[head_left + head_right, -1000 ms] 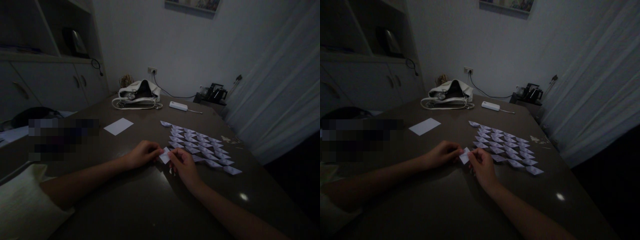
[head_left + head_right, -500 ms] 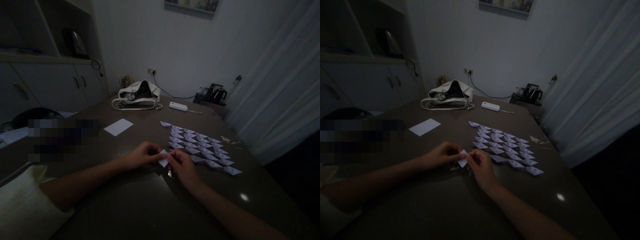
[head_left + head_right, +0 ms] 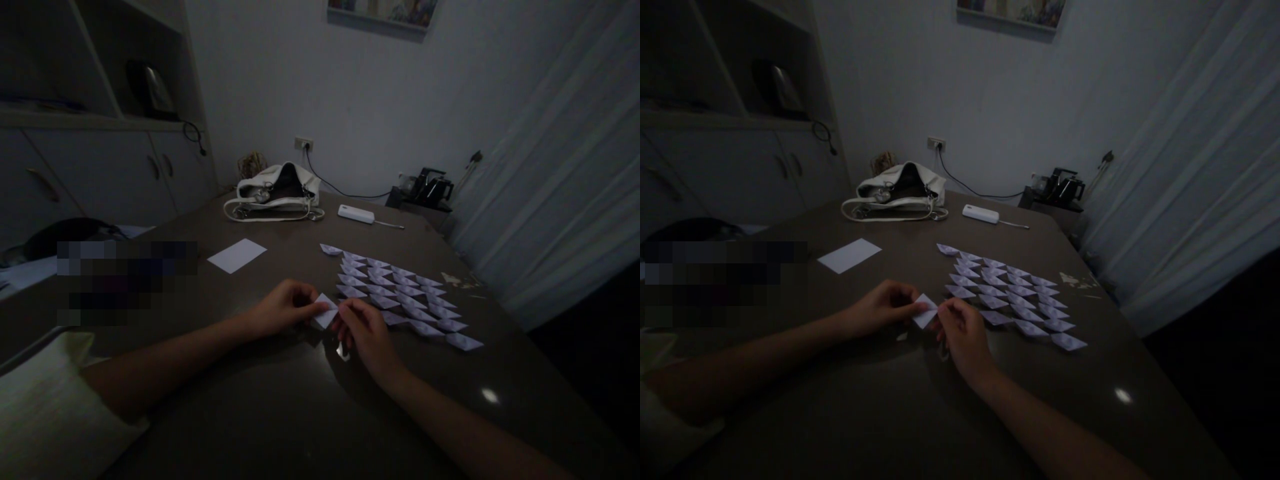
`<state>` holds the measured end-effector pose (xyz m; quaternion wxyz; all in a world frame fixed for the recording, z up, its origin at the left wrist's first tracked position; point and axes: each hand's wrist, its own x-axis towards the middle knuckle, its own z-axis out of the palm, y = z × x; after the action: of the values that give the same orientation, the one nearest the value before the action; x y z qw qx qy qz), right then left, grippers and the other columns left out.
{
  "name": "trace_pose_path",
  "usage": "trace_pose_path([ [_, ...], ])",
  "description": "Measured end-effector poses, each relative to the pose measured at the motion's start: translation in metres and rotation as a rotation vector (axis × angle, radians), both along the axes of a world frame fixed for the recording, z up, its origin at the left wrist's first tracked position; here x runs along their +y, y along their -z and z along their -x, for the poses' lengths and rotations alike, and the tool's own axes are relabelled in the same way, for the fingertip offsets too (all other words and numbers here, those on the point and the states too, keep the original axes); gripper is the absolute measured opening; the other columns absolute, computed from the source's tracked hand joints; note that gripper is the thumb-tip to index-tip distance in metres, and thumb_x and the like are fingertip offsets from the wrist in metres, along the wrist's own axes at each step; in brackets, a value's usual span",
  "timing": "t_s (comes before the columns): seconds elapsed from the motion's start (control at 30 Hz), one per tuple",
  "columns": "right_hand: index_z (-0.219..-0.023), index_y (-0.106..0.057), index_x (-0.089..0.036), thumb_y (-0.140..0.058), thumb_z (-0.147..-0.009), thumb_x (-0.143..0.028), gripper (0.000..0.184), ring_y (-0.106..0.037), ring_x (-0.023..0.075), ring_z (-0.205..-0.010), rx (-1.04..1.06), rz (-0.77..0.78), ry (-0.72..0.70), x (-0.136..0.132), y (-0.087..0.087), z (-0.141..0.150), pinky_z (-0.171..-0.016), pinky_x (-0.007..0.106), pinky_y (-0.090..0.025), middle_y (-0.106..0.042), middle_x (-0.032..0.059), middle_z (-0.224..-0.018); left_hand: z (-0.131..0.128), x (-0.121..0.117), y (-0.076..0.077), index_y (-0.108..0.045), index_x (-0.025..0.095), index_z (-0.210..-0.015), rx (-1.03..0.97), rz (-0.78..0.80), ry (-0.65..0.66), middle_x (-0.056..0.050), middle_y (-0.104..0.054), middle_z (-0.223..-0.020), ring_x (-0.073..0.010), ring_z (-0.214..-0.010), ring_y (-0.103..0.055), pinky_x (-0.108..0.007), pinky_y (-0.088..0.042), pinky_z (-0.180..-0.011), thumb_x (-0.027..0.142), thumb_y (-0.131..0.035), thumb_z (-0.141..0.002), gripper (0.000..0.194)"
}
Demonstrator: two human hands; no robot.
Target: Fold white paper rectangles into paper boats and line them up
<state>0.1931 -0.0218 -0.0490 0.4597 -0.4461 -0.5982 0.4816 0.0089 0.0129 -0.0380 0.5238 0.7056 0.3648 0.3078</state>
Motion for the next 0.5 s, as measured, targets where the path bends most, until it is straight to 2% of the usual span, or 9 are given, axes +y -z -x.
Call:
trace_pose_path([
  [0.5,-0.068,-0.055,-0.018,-0.054,-0.082,-0.035,0.023,-0.049,0.0082,-0.047,-0.073,-0.043,-0.046,0.0001,-0.0037,-0.0016,-0.040,0.018,-0.033,-0.056,-0.0014,-0.059,-0.0001,-0.0032,-0.0054,-0.061,0.010,-0.072,0.028,0.039,0.047,0.002,-0.055,-0.056,-0.0071,-0.048,-0.048,-0.018,-0.035,-0.046,0.040,-0.061,-0.082,0.032],
])
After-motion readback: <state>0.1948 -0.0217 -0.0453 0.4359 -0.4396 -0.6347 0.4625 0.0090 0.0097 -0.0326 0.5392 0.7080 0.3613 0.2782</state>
